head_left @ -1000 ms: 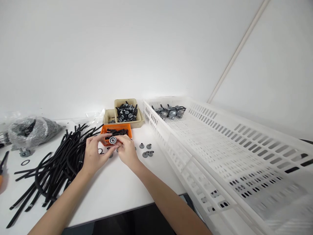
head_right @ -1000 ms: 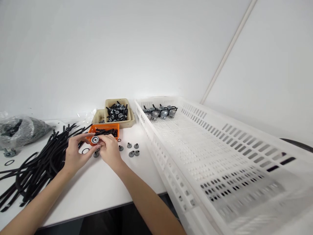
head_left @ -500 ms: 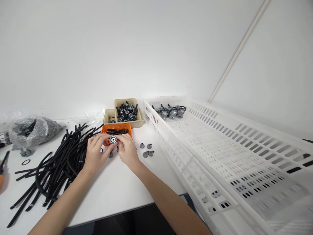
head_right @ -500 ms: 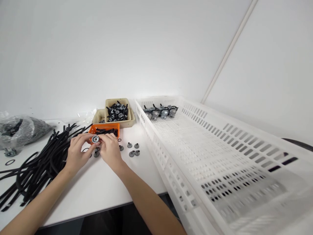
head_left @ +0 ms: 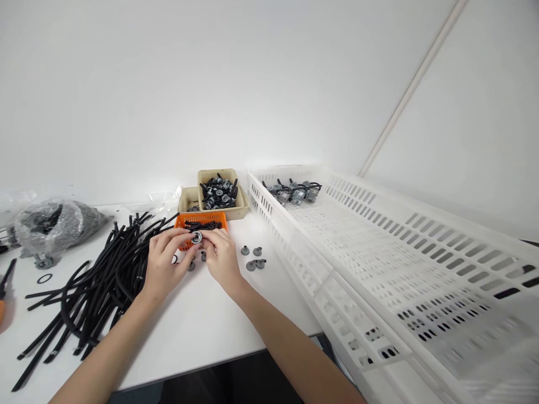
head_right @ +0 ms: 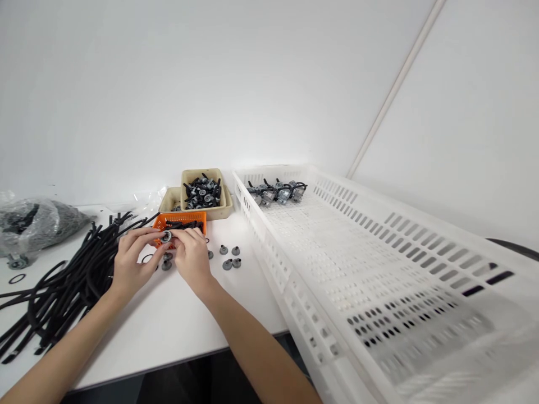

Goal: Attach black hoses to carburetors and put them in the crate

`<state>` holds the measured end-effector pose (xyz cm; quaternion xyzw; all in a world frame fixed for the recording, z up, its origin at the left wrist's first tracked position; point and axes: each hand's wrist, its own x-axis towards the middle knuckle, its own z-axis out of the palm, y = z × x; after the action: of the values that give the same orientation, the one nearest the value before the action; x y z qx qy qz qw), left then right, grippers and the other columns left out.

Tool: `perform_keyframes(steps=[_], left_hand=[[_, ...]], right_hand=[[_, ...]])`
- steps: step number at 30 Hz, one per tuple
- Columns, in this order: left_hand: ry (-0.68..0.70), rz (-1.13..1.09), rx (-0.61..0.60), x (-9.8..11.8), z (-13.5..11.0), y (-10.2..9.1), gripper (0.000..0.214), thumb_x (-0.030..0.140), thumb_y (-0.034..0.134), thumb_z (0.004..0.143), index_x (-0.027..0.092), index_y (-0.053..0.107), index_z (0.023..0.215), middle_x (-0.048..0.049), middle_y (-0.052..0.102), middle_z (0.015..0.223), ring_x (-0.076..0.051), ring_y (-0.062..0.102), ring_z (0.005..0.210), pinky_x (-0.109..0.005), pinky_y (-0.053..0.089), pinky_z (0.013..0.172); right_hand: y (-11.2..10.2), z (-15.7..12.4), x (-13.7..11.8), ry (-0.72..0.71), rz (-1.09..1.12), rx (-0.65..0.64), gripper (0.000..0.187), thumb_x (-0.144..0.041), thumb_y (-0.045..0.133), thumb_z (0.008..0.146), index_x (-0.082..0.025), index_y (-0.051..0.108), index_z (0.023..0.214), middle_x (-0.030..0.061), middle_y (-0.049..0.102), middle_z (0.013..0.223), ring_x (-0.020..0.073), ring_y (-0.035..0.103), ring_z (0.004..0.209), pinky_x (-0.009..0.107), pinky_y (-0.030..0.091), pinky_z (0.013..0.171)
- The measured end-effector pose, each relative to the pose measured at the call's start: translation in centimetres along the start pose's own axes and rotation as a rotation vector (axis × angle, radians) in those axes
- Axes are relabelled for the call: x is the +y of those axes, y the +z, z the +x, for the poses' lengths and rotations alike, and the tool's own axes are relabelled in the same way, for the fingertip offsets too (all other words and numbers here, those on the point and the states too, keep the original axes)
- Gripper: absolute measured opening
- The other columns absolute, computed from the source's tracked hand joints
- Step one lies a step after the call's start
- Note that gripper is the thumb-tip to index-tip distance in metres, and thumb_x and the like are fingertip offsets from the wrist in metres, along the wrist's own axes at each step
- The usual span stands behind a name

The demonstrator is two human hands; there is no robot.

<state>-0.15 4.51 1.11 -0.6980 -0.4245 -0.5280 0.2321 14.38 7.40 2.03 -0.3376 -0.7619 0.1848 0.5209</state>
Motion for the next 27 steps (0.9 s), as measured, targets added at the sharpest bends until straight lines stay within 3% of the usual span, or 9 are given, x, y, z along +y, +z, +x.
perform_keyframes(steps=[11, 23, 27], left_hand=[[-0.042, -0.062, -0.063, 0.1, 0.06, 0.12, 0.02, 0.02, 0.065, 0.085, 0.023, 0.062, 0.105, -0.0052, 0.068, 0.102, -0.02, 0.064, 0.096, -0.035, 0.044, 0.084], [-0.096, -0.107, -0.107, -0.11, -0.29, 0.24, 0.017, 0.021, 0.062, 0.088, 0.023, 0.06, 0.105, -0.0041, 0.068, 0.101, -0.018, 0.066, 0.085, -0.035, 0.043, 0.082], [-0.159, -0.119, -0.052, -0.13, -0.63, 0.49, 0.031, 0.024, 0.066, 0.085, 0.021, 0.054, 0.113, -0.003, 0.068, 0.095, -0.015, 0.064, 0.072, -0.036, 0.046, 0.08]], right_hand=[[0.03, -0.01, 0.32, -0.008, -0.018, 0.021, 0.031, -0.008, 0.045, 0.088, -0.02, 0.071, 0.099, 0.0061, 0.068, 0.087, 0.0201, 0.057, 0.083, 0.034, 0.047, 0.079], [0.13, -0.05, 0.27, -0.024, -0.023, 0.024, 0.029, -0.008, 0.046, 0.088, -0.019, 0.071, 0.098, 0.0057, 0.069, 0.084, 0.0198, 0.057, 0.082, 0.034, 0.048, 0.079], [0.22, 0.07, 0.13, -0.009, 0.013, 0.015, 0.03, -0.006, 0.051, 0.085, -0.021, 0.071, 0.101, 0.0045, 0.073, 0.092, 0.0198, 0.06, 0.087, 0.034, 0.048, 0.081]])
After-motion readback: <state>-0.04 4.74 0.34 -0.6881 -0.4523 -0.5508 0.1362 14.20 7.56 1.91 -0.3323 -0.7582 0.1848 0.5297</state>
